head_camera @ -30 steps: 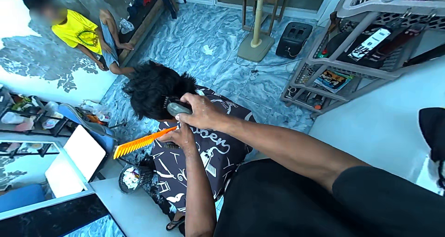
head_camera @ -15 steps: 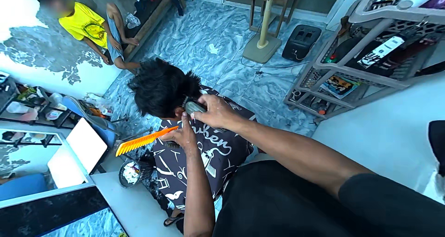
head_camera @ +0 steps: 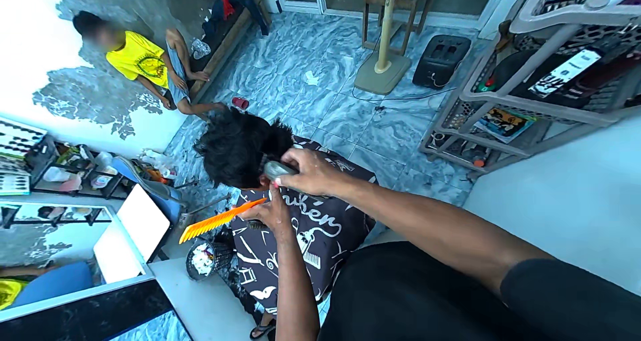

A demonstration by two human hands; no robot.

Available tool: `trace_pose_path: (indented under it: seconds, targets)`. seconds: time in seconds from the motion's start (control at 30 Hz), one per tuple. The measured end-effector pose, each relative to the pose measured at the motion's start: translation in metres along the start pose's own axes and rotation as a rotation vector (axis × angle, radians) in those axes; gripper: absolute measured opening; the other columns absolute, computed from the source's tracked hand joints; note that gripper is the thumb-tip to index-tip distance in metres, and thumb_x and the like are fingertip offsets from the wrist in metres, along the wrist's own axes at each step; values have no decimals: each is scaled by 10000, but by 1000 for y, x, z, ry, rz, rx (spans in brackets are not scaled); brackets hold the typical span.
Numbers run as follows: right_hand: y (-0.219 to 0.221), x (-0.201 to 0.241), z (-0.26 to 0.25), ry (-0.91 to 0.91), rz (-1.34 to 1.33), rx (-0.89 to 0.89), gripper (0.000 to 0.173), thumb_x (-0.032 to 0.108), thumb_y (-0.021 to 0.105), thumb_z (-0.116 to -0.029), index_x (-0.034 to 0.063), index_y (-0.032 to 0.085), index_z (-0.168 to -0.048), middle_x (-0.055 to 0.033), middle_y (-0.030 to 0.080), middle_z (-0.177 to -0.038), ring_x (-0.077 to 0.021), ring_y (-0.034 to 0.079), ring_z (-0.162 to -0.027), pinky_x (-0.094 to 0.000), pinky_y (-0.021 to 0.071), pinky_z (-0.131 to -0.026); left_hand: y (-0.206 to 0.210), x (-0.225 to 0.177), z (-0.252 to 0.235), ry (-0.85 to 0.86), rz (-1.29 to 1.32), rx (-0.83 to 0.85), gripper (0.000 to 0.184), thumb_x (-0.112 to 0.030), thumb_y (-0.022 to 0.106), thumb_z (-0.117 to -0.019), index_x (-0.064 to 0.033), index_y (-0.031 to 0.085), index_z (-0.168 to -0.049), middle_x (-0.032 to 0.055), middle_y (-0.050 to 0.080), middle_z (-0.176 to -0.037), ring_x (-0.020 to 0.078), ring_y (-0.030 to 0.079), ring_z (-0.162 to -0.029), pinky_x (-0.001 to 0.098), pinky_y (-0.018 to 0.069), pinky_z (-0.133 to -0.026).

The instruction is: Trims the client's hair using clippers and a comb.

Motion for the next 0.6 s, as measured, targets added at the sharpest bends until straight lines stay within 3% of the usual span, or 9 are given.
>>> trace_pose_path:
  seconds: [0.1, 0.27, 0.43, 0.53, 0.6]
  targets:
    - [-5, -32, 6, 182, 77, 1, 467, 363, 801, -874, 48, 650, -1184, -153, 700, -999, -299, 699, -890, -550, 582, -782, 1, -1, -1, 12, 5, 4, 1172, -360, 903, -709, 146, 167, -1468, 389, 372, -1393, 360, 474, -1278, 373, 442, -1062]
    - [1, 13, -4, -1, -205, 13, 411, 324, 770, -908, 39, 657, -1181, -124, 711, -944, -216, 695, -767, -432, 598, -684, 0, -5, 1, 29, -8, 11, 1084, -314, 869, -728, 148, 193, -1438, 373, 354, -1394, 330, 451, -1285, 347, 413, -1075]
    - [-4, -28, 11, 205, -26, 35, 449, 347, 796, -878, 33, 645, -1161, -161, 686, -990, -294, 691, -870, -525, 583, -767, 1, -6, 0, 39, -1, 18, 1149, -332, 889, -743, 141, 144, -1478, 373, 349, -1408, 339, 449, -1283, 362, 426, -1067]
    - [2, 3, 0, 104, -125, 9, 465, 369, 798, -876, 41, 657, -1175, -152, 696, -980, -274, 694, -839, -510, 592, -737, 3, -7, 3, 71, -5, 54, 1101, -299, 840, -747, 165, 145, -1465, 405, 304, -1438, 355, 405, -1318, 374, 382, -1099]
    - [2, 12, -1, 56, -161, 44, 432, 361, 786, -890, 55, 660, -1168, -128, 696, -974, -251, 691, -837, -491, 592, -746, -4, -8, 2, 121, -8, 92, 1116, -313, 840, -748, 167, 140, -1472, 391, 309, -1452, 330, 419, -1317, 365, 396, -1089]
Point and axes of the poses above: each hand's wrist, its own z-axis away from the middle knuckle, its own y-axis out of the palm, x = y × z, the point moved 6 cm from there along -z, towards the middle knuckle
